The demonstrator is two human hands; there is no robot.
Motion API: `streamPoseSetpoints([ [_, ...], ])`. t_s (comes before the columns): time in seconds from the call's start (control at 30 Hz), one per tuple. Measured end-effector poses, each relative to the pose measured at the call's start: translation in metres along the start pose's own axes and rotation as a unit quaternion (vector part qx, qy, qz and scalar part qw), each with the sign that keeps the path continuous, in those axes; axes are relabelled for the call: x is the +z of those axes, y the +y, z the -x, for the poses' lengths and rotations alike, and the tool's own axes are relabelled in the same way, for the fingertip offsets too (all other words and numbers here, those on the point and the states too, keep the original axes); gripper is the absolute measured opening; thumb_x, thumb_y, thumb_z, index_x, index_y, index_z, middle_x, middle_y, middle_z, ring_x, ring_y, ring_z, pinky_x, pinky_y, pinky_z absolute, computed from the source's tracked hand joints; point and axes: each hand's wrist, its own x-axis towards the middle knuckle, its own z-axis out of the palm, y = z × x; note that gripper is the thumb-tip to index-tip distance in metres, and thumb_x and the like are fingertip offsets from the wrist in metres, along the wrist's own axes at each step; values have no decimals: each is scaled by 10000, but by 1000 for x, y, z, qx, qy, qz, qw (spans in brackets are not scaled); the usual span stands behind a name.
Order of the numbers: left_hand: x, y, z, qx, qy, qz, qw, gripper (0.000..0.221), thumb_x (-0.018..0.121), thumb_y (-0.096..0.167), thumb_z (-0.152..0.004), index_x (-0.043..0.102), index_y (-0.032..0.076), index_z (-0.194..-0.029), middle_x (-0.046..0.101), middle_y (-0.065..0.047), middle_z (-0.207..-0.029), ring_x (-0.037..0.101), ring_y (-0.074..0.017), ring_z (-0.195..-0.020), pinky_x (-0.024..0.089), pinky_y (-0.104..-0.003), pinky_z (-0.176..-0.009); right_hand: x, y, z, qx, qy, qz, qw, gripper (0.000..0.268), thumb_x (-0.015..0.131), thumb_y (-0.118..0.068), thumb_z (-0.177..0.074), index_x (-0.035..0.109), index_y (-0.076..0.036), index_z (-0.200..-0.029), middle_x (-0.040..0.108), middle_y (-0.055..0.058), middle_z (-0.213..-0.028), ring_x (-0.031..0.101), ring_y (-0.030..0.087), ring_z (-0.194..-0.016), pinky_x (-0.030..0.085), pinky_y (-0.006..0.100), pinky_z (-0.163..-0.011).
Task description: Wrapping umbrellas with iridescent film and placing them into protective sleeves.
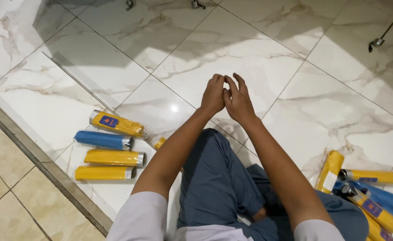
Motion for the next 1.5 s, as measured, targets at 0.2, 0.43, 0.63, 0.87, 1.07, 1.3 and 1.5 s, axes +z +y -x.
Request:
streamPoseSetpoints([
  [0.2,-71,-22,-69,43,73,-164,983,361,646,-10,-778,528,-29,-1120,491,-171,-1156,553,-390,-1058,552,-469,-818,2,-38,-96,-133,28,94,986,425,459,-128,-981,415,-2,-1385,357,333,-1355,369,491,-1294,366,563,-1041],
  [0.43,-134,-48,-166,52,158,-303,938,435,644,96,-743,522,85,-1160,421,-105,-1315,489,-338,-1063,520,-472,-669,-6,-67,-216,-168,15,113,979,463,429,-196,-974,385,-21,-1401,237,235,-1479,289,423,-1335,388,563,-982],
  [0.63,-183,-54,-230,-26,141,-375,916,530,613,139,-855,440,39,-1346,194,-118,-1487,363,-344,-1212,519,-463,-778,-16,-98,-298,-173,-16,219,960,502,388,-263,-999,352,-1,-1425,174,176,-1511,247,442,-1328,348,582,-1006],
  [0.87,-206,-66,-298,-41,113,-445,888,655,665,273,-872,387,-9,-1393,14,-101,-1540,331,-396,-1270,512,-480,-828,-27,-106,-355,-117,-44,225,966,530,387,-300,-1007,276,-44,-1457,103,160,-1544,184,429,-1375,336,601,-1003],
  [1.07,-221,-76,-326,-112,17,-437,892,317,525,190,-931,584,15,-1188,-145,-67,-1550,221,-439,-1385,444,-554,-947,-32,-89,-363,-71,-91,262,958,648,500,-346,-963,224,-56,-1472,36,147,-1554,147,421,-1389,306,577,-1040],
  [1.3,-224,-86,-355,-122,-6,-480,869,214,547,85,-923,644,-30,-1076,108,-211,-1552,284,-383,-1373,320,-491,-1078,-39,-72,-360,-82,-112,262,955,732,580,-334,-925,196,-53,-1482,12,163,-1553,132,441,-1389,323,578,-1033],
  [1.5,-210,-116,-363,77,194,-501,840,154,706,-29,-790,658,-125,-901,564,-240,-1189,601,-305,-877,548,-368,-774,-51,-73,-351,-81,-113,220,966,725,582,-315,-926,199,-53,-1482,21,166,-1549,111,437,-1393,234,547,-1098],
])
